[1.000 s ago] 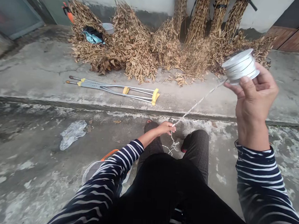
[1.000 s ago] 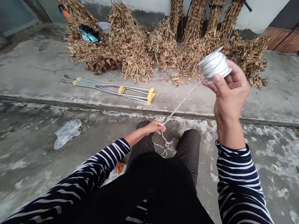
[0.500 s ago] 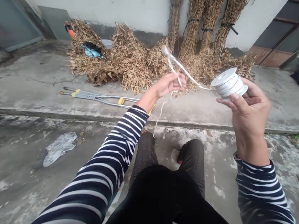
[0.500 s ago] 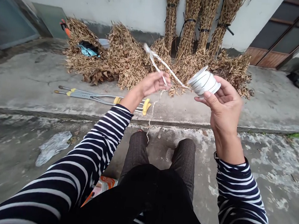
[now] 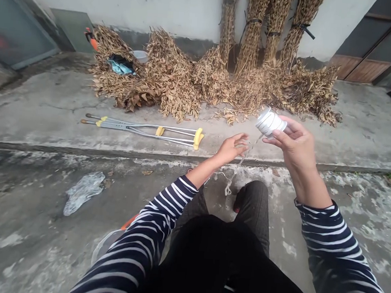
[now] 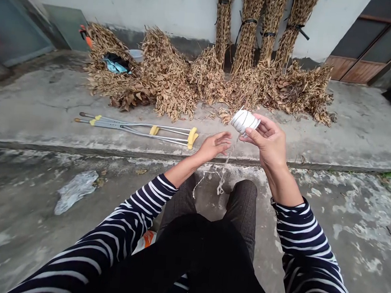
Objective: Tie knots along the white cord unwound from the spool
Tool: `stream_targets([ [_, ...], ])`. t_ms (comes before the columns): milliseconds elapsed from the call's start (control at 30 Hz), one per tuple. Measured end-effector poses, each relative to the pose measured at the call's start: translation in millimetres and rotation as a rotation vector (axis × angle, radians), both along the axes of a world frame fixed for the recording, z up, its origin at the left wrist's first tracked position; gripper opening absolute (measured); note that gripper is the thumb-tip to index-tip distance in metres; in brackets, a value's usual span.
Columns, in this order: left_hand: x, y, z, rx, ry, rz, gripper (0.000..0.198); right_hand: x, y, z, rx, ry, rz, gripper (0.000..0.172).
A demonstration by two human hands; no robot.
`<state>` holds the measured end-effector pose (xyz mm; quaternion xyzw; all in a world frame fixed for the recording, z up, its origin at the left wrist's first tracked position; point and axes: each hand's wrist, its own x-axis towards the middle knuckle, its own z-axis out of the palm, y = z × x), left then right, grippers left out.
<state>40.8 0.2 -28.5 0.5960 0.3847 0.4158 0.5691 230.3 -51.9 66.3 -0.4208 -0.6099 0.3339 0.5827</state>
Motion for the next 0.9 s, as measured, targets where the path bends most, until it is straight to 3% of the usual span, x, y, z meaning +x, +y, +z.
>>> stream_targets([
  [67,9,-14,16.9,-0.033,-0.239,-0.013,0.047,-7,2,-6.3,-0.036,0.031,0.015,0.052],
  [133,17,-25,25.9,-0.07,-0.329,-0.018,0.037,-13,3,-10.3,-0.049,0.036,0.015,0.054],
  [233,20,-37,23.9,-0.147,-0.328,-0.038,0.023,-17,3,-15.3,-0.053,0.033,-0.004,0.055],
  [300,15,-44,15.5,-0.19,-0.299,-0.056,0.026,-15,3,-20.2,-0.056,0.042,-0.028,0.055],
  [467,-16,-63,-14.6,-0.148,-0.111,-0.167,0.032,-7,5,-35.7,-0.065,0.118,-0.114,0.057],
  [600,-45,-65,-50.0,-0.195,-0.013,-0.059,0.027,-11,-4,-34.4,-0.044,0.211,-0.164,0.054],
  [667,-57,-57,-72.0,-0.222,0.063,0.021,0.024,-15,-11,-25.6,-0.006,0.243,-0.181,0.051],
  [767,-70,-42,-103.5,-0.207,0.354,0.076,0.02,-18,-16,-2.8,0.109,0.291,-0.239,0.047],
  [900,-84,-19,-127.7,-0.178,0.545,0.129,0.016,-9,-17,35.8,0.362,0.372,-0.279,0.042],
])
